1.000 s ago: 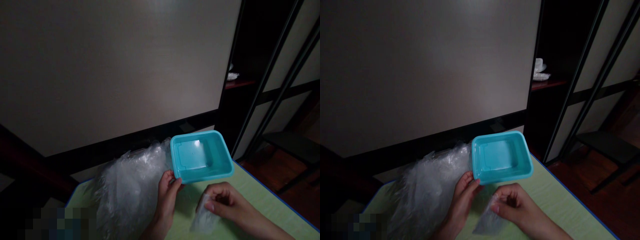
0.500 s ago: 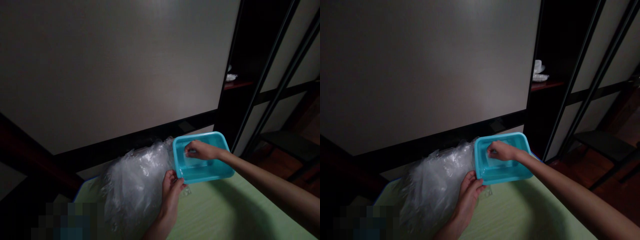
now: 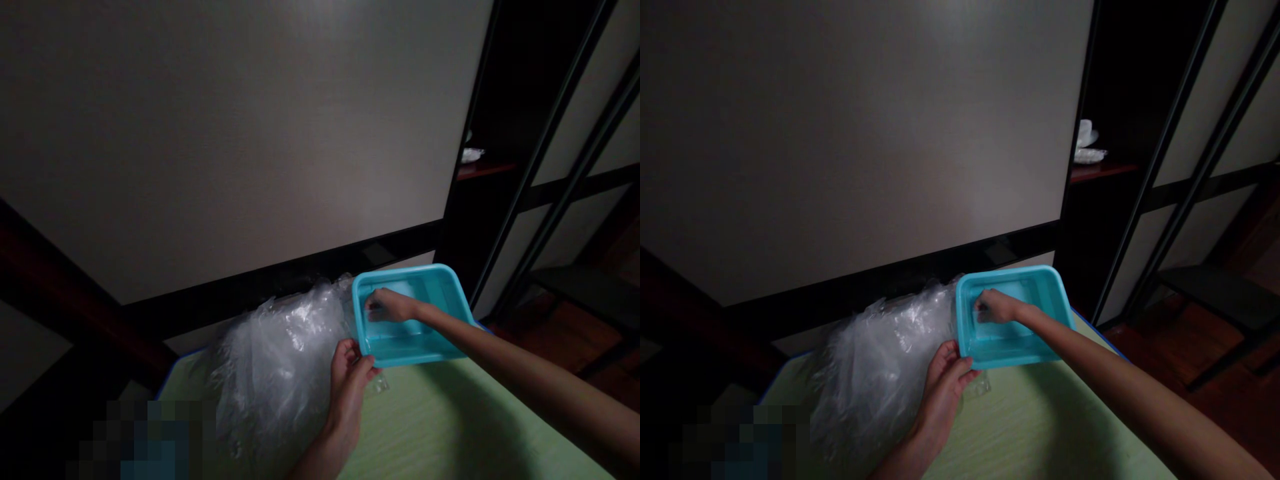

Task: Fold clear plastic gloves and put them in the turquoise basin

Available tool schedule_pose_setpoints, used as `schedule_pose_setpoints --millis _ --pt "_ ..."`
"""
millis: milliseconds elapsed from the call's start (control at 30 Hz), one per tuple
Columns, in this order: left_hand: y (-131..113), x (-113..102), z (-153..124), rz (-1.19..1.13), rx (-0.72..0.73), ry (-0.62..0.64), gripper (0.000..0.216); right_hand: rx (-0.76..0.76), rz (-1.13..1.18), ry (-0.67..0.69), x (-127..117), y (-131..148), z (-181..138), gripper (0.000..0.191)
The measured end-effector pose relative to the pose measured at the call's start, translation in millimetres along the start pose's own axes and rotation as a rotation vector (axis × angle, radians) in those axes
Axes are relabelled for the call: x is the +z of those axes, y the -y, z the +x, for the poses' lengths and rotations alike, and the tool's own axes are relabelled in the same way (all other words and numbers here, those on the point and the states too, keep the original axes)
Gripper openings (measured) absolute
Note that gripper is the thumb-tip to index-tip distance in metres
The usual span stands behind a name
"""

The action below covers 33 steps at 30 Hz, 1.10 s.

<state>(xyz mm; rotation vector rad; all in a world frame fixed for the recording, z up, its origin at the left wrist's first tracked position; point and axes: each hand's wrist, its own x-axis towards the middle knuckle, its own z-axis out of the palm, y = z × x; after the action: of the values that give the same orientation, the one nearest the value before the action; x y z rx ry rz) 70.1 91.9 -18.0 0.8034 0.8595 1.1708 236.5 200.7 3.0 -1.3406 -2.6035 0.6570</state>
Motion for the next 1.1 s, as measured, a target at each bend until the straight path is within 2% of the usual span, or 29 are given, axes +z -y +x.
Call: schedule_pose_setpoints --millis 200,333,467,567,833,933,1100 --pt "0.2 -1.1 1.1 0.013 -0.013 0.005 0.020 0.018 -0.013 -0.043 -5.4 -0.4 -6.9 0.029" --pt "1.4 -1.6 3.4 0.001 -0.028 -0.015 0.022 0.023 -0.013 -0.126 -7.6 6.8 -7.3 0.014" --pt "-0.6 -0.2 4.2 -0.023 -0.038 -0.014 0.022 0.032 -0.024 -0.194 -6.1 14.0 -3.1 0.026" --pt "-4.3 1.5 3.1 -0.034 -0.046 -0.028 0.022 0.043 -0.052 -0.215 -4.1 15.9 0.0 0.025" --pt "-6.2 0.9 4.9 -0.083 -0.041 -0.017 0.022 0.111 -0.210 -0.203 -3.9 23.6 1.0 0.022" --pt "-5.8 0.3 6.0 -0.086 -0.039 -0.026 0.022 0.148 -0.287 -0.194 -4.2 28.5 0.5 0.027" --pt "-7.5 1.9 5.6 -0.096 -0.050 -0.044 0.024 0.178 -0.356 -0.122 -3.9 27.8 -1.1 0.029"
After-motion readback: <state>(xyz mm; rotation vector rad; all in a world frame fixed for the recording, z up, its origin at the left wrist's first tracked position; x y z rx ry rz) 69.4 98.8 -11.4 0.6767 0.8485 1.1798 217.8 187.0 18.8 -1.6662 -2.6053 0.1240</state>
